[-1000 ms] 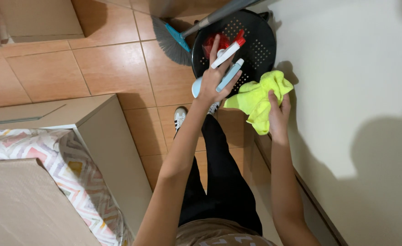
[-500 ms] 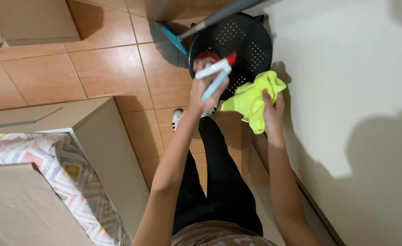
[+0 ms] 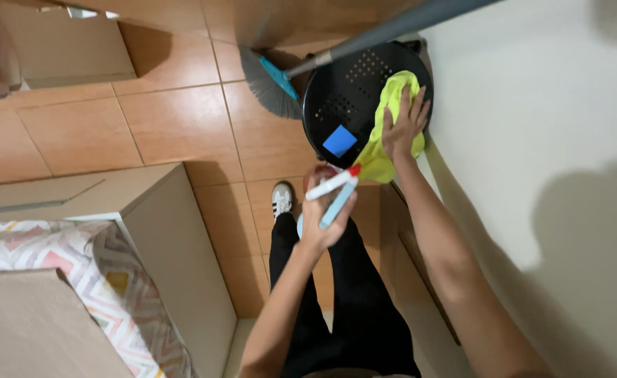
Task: The user cleans a door with a spray and a microfiber cloth and then sweeps the floor with a broom.
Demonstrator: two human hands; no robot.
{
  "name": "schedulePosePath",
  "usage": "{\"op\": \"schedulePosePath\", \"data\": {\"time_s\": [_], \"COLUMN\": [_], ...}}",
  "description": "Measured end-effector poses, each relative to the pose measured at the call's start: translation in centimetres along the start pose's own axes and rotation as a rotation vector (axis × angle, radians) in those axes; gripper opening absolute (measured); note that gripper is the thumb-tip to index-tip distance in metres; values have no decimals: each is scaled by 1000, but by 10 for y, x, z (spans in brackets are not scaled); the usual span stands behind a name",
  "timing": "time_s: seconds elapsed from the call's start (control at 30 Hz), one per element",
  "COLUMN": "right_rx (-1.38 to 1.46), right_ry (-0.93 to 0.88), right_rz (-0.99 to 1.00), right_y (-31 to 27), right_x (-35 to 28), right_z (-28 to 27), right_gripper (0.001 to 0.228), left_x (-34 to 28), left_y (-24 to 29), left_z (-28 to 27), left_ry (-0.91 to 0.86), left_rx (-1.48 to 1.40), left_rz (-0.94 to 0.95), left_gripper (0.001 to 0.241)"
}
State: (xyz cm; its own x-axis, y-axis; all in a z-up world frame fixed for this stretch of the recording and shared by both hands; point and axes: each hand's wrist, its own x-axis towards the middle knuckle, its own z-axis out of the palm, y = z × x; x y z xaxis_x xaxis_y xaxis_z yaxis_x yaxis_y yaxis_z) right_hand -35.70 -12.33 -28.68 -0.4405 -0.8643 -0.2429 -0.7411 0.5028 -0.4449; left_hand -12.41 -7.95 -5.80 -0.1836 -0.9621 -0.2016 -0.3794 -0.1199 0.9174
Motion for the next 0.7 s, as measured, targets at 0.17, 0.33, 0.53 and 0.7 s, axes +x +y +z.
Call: {"op": "schedulePosePath", "data": {"time_s": [0.17, 0.33, 0.53, 0.7], "right_rx": [4, 85, -9, -327], "right_ry": [293, 419, -24, -280], "right_rz": [26, -69, -469, -656], "right_y": [9, -33, -74, -73], "right_x": [34, 44, 19, 34], "right_z": [61, 62, 51, 32], "right_gripper": [62, 74, 83, 82], "left_x": [-19, -29, -33, -26], "left_y": [-7, -14, -23, -18], "left_z": [-12, -27, -29, -30], "left_ry": [-28, -32, -4, 16], "left_rx": [-50, -71, -31, -27], "left_rz": [-4, -99, -143, -138], "left_gripper": [28, 27, 28, 29]}}
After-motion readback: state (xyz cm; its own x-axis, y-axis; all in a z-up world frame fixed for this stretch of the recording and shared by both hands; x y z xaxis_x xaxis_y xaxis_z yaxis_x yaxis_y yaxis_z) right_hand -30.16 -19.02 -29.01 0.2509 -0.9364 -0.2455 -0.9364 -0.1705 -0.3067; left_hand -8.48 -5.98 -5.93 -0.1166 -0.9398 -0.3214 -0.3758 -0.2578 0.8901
